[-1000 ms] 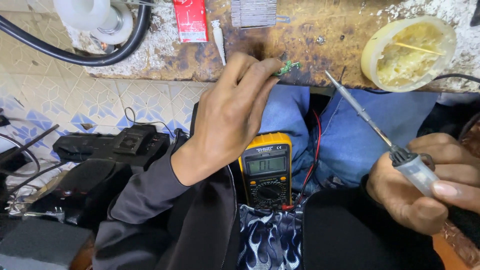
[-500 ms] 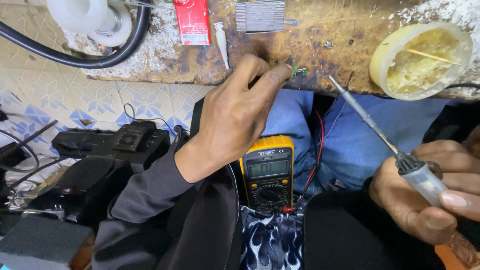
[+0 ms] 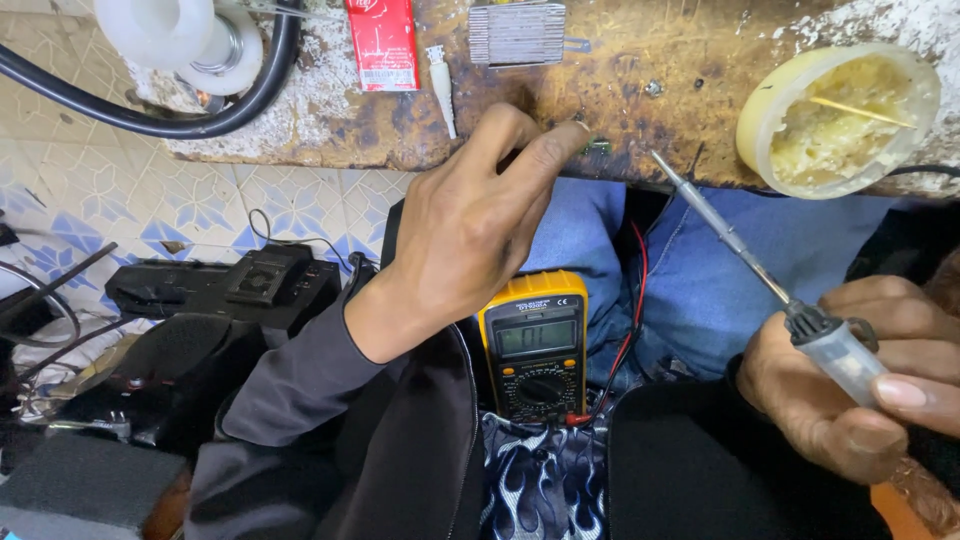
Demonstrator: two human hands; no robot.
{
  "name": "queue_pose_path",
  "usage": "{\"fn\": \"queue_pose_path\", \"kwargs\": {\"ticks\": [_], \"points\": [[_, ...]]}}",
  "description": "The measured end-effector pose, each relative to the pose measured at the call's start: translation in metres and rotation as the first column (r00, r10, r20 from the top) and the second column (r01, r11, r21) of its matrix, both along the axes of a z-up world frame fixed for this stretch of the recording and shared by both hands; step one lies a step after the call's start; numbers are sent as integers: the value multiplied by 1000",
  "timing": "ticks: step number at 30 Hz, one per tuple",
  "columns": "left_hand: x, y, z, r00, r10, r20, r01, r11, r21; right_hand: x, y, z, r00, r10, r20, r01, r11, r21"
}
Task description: Soldering a small component onto a circuit board and testing the connection with a multimeter.
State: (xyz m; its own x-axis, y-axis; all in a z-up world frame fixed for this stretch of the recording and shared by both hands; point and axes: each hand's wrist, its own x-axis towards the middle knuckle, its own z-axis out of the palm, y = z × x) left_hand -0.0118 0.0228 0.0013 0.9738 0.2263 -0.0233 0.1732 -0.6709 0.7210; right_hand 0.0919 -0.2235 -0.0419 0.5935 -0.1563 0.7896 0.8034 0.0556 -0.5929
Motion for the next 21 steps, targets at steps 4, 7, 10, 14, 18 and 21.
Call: {"fn": "queue_pose_path", "kwargs": {"ticks": [4, 7, 10, 14, 18, 21], "points": [[3, 2, 4, 1000, -19, -13, 19, 1000, 19, -2, 0, 4, 996, 52, -69, -54, 998, -30], [4, 2, 5, 1000, -18, -8, 18, 1000, 14, -2, 10, 7, 990, 50, -133, -36, 994, 105], [5, 3, 7, 1000, -17, 4, 17, 1000, 12, -4, 2, 6, 987, 61, -151, -48, 995, 91], [7, 2, 7, 1000, 3, 20, -3, 999, 42, -6, 7, 7, 983, 20, -183, 4, 992, 129], [7, 3, 8, 999, -9, 49, 7, 998, 58, -6, -5, 6, 977, 118, -175, -127, 991, -38], [6, 3, 7, 999, -7, 37, 5, 999, 42, -6, 0, 7, 979, 81, -187, -66, 994, 85]]}}
